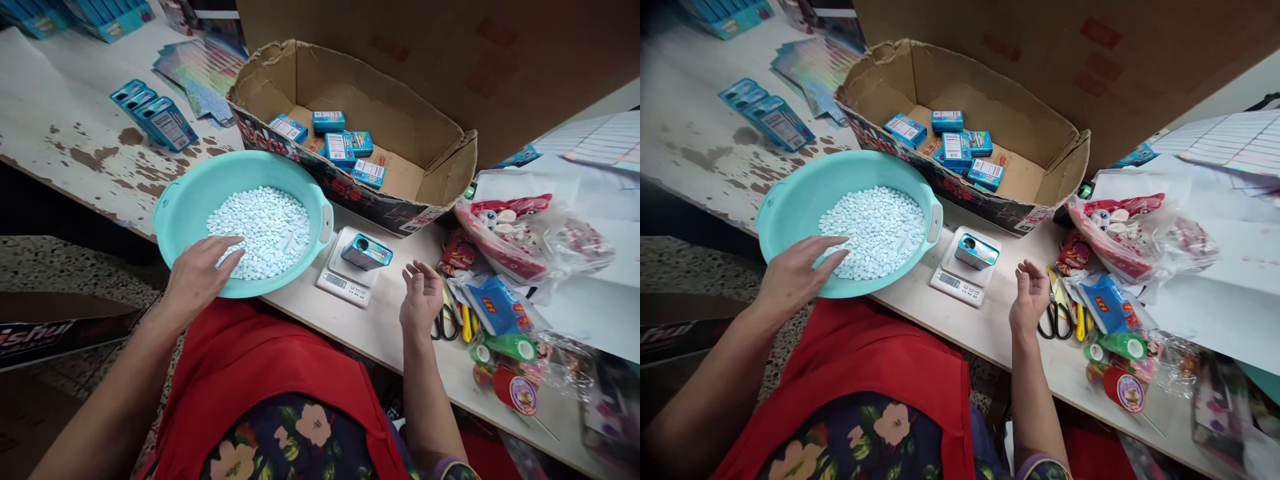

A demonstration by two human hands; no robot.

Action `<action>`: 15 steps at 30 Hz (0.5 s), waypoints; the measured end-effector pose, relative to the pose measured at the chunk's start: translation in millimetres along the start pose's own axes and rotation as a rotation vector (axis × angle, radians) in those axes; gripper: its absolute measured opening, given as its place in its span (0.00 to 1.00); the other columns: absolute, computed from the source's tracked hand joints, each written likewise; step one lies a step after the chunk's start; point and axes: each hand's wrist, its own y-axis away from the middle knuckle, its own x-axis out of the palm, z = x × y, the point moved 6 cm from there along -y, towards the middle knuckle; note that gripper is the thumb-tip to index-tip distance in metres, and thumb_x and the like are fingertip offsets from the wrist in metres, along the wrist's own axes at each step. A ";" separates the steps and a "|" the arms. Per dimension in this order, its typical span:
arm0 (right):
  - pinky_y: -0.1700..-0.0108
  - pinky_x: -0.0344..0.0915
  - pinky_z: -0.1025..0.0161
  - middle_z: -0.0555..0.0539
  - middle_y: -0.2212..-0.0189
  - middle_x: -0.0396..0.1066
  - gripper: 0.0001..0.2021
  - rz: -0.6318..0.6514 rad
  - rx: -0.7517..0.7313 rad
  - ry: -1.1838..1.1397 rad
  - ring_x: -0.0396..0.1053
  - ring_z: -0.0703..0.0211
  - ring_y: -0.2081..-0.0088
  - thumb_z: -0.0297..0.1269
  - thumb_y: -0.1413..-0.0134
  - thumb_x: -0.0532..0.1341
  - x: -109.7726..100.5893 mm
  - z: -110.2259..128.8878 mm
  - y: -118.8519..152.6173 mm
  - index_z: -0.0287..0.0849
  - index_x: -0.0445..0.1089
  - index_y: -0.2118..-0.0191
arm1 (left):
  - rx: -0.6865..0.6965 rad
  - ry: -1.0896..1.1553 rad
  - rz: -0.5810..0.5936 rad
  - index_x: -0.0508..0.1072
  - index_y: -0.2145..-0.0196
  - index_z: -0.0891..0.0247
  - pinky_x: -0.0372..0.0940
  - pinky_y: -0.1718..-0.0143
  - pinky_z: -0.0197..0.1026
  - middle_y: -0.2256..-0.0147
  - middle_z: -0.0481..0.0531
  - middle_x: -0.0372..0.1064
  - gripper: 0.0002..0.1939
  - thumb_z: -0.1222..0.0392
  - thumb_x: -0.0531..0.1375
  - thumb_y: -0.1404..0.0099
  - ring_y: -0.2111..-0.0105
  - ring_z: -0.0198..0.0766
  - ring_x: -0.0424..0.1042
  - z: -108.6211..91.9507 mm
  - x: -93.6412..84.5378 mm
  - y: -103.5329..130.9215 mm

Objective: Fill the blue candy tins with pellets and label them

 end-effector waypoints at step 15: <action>0.54 0.70 0.56 0.48 0.62 0.72 0.17 -0.085 0.106 0.047 0.72 0.63 0.63 0.46 0.52 0.68 -28.9 -18.9 -4.1 0.41 0.69 0.61 | -0.138 -0.119 0.051 0.73 0.51 0.54 0.64 0.57 0.45 0.51 0.51 0.73 0.19 0.46 0.52 0.34 0.55 0.49 0.73 7.8 12.1 -2.0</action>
